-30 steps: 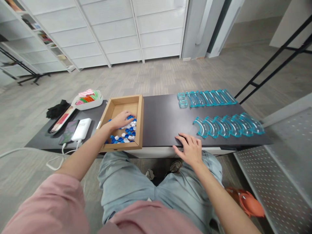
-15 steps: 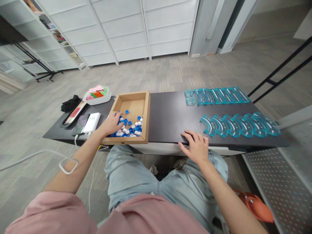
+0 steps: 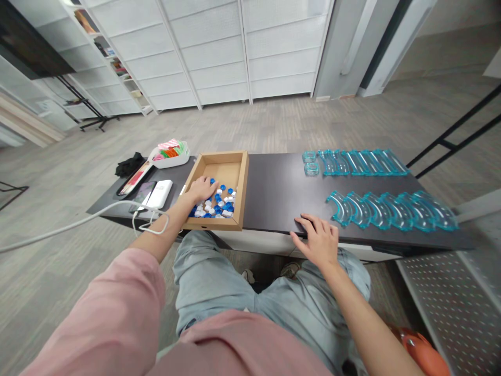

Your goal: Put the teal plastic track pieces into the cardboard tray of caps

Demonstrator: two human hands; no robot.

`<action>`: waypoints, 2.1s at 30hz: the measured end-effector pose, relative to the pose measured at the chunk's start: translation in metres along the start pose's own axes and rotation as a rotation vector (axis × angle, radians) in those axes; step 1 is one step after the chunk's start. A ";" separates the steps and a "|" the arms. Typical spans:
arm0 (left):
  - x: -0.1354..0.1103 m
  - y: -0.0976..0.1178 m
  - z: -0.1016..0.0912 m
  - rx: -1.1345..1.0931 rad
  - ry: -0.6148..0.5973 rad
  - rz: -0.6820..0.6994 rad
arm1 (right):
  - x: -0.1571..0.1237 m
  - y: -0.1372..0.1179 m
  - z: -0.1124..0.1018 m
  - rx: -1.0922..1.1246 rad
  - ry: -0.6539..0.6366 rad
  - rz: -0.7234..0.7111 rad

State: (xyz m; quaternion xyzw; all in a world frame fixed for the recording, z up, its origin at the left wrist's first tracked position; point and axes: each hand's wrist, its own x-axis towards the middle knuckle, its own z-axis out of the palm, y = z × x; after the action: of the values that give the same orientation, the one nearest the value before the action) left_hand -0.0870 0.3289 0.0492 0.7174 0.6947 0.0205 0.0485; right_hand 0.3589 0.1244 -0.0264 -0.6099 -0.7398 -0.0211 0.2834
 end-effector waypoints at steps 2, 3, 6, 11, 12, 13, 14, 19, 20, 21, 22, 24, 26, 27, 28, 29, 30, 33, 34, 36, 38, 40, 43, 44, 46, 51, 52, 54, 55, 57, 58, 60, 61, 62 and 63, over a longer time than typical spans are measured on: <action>-0.002 0.006 0.002 0.011 -0.028 -0.010 | 0.001 -0.001 -0.001 0.021 -0.005 0.013; -0.004 0.011 0.003 0.011 -0.039 0.005 | 0.001 -0.001 -0.001 0.032 -0.009 0.020; -0.014 0.027 0.001 -0.002 -0.069 0.116 | 0.002 -0.001 -0.002 0.047 -0.022 0.029; -0.033 0.044 -0.023 -0.012 -0.005 0.228 | 0.001 -0.002 -0.002 0.040 -0.029 0.032; -0.036 0.049 -0.029 -0.017 0.026 0.229 | 0.000 -0.003 -0.002 0.040 -0.034 0.035; -0.039 0.056 -0.035 -0.028 0.059 0.235 | 0.000 -0.005 -0.002 0.042 -0.038 0.041; -0.042 0.066 -0.040 -0.052 0.098 0.251 | 0.000 -0.006 -0.003 0.046 -0.044 0.050; -0.061 0.172 -0.041 -0.350 0.190 0.601 | 0.003 -0.010 -0.001 0.038 -0.088 0.095; -0.065 0.201 -0.036 -0.366 0.163 0.704 | 0.004 -0.010 0.001 0.031 -0.104 0.098; -0.069 0.230 -0.031 -0.352 0.133 0.811 | 0.004 -0.009 0.002 0.022 -0.120 0.096; -0.071 0.258 -0.024 -0.323 0.103 0.915 | 0.004 -0.008 0.003 0.010 -0.139 0.094; -0.070 0.310 -0.011 -0.218 0.040 1.069 | 0.004 -0.007 0.003 -0.020 -0.179 0.083; -0.062 0.350 0.002 -0.093 -0.008 1.158 | 0.003 -0.008 0.001 -0.042 -0.194 0.078; -0.056 0.366 0.007 -0.042 -0.020 1.198 | 0.003 -0.008 0.000 -0.045 -0.192 0.079; -0.050 0.380 0.012 0.000 -0.035 1.238 | 0.003 -0.009 -0.001 -0.045 -0.189 0.078; -0.044 0.390 0.017 0.034 -0.058 1.273 | 0.003 -0.010 -0.002 -0.043 -0.189 0.079; -0.039 0.398 0.021 0.061 -0.086 1.297 | 0.003 -0.010 -0.003 -0.042 -0.195 0.080; -0.030 0.408 0.030 0.114 -0.196 1.306 | 0.005 -0.009 -0.002 -0.052 -0.254 0.076; -0.029 0.408 0.032 0.119 -0.217 1.299 | 0.006 -0.008 -0.002 -0.061 -0.273 0.076; -0.027 0.402 0.036 0.111 -0.216 1.293 | 0.006 -0.007 0.000 -0.061 -0.289 0.074; -0.025 0.394 0.037 0.084 -0.181 1.298 | 0.006 -0.007 0.001 -0.020 -0.274 0.067; -0.022 0.386 0.036 0.059 -0.157 1.302 | 0.005 -0.007 0.002 0.025 -0.247 0.063; -0.017 0.375 0.031 0.064 -0.157 1.267 | 0.004 -0.007 0.001 0.043 -0.217 0.067; -0.016 0.372 0.028 0.078 -0.157 1.243 | 0.004 -0.007 0.001 0.041 -0.203 0.066; -0.016 0.364 0.022 0.109 -0.156 1.193 | 0.003 -0.008 0.000 0.042 -0.163 0.055; -0.023 0.342 0.009 0.155 -0.113 1.085 | 0.000 -0.004 0.003 0.029 -0.045 0.002; -0.025 0.338 0.008 0.162 -0.097 1.052 | 0.000 -0.002 0.005 0.025 -0.030 -0.004; -0.028 0.328 0.004 0.173 -0.076 0.980 | 0.000 0.000 0.007 0.023 -0.002 -0.010; -0.030 0.322 0.002 0.175 -0.068 0.947 | 0.000 0.001 0.008 0.023 0.005 -0.011; -0.032 0.308 -0.007 0.163 -0.055 0.887 | 0.000 0.001 0.006 0.022 0.006 -0.011; -0.033 0.298 -0.014 0.144 -0.043 0.856 | 0.000 0.001 0.005 0.023 0.000 -0.011; -0.034 0.271 -0.033 0.087 0.005 0.792 | 0.000 0.000 0.002 0.030 -0.015 -0.010; -0.034 0.253 -0.044 0.060 0.037 0.755 | 0.000 0.000 0.000 0.033 -0.020 -0.011; -0.035 0.232 -0.056 0.044 0.071 0.719 | 0.000 0.001 -0.001 0.034 -0.024 -0.009; -0.036 0.209 -0.068 0.045 0.094 0.671 | 0.000 0.001 -0.001 0.033 -0.028 -0.008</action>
State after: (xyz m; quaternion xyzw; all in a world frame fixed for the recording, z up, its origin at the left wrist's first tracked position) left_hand 0.1131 0.2894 0.1388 0.9051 0.4217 0.0532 -0.0088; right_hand 0.3600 0.1245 -0.0258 -0.6023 -0.7465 -0.0015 0.2829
